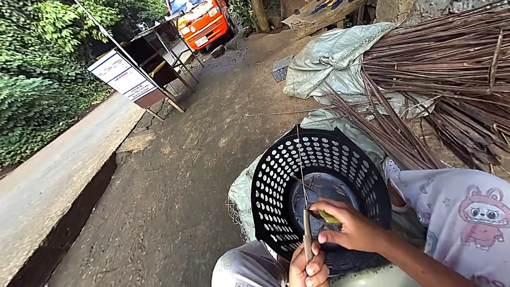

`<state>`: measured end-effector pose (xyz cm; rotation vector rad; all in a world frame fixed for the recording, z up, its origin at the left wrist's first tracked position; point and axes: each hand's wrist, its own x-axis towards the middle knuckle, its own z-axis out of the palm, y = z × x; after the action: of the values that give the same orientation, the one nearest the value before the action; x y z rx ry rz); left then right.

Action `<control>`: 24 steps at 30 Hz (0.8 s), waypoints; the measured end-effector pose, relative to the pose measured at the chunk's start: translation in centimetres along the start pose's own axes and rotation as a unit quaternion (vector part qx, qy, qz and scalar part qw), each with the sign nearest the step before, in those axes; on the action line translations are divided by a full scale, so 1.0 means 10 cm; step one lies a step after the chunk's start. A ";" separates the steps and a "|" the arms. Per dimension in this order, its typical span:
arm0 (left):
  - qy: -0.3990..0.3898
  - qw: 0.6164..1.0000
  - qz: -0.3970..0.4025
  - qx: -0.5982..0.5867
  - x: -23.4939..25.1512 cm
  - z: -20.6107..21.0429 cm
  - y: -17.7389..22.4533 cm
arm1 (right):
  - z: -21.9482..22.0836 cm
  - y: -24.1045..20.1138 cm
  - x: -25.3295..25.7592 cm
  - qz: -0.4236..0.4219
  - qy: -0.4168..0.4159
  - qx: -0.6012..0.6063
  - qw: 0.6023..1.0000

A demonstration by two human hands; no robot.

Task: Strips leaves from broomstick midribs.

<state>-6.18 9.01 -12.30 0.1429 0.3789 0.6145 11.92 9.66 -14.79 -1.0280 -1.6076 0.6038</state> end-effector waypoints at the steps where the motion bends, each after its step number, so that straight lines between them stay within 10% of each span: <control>1: 0.008 1.000 0.007 0.009 0.00 0.01 -0.01 | 0.03 0.02 0.01 -0.037 0.019 -0.040 0.998; 16: 0.138 0.971 0.054 0.190 0.06 0.13 -0.13 | -0.10 -0.01 0.18 -0.022 -0.055 0.018 0.998; 24: 0.133 0.973 0.050 0.184 0.11 0.15 -0.12 | 0.09 -0.10 0.17 0.152 0.107 0.083 0.979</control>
<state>-4.15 8.65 -11.54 0.4386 0.7478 0.6598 10.64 10.72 -13.34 -1.1784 -1.2005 0.7901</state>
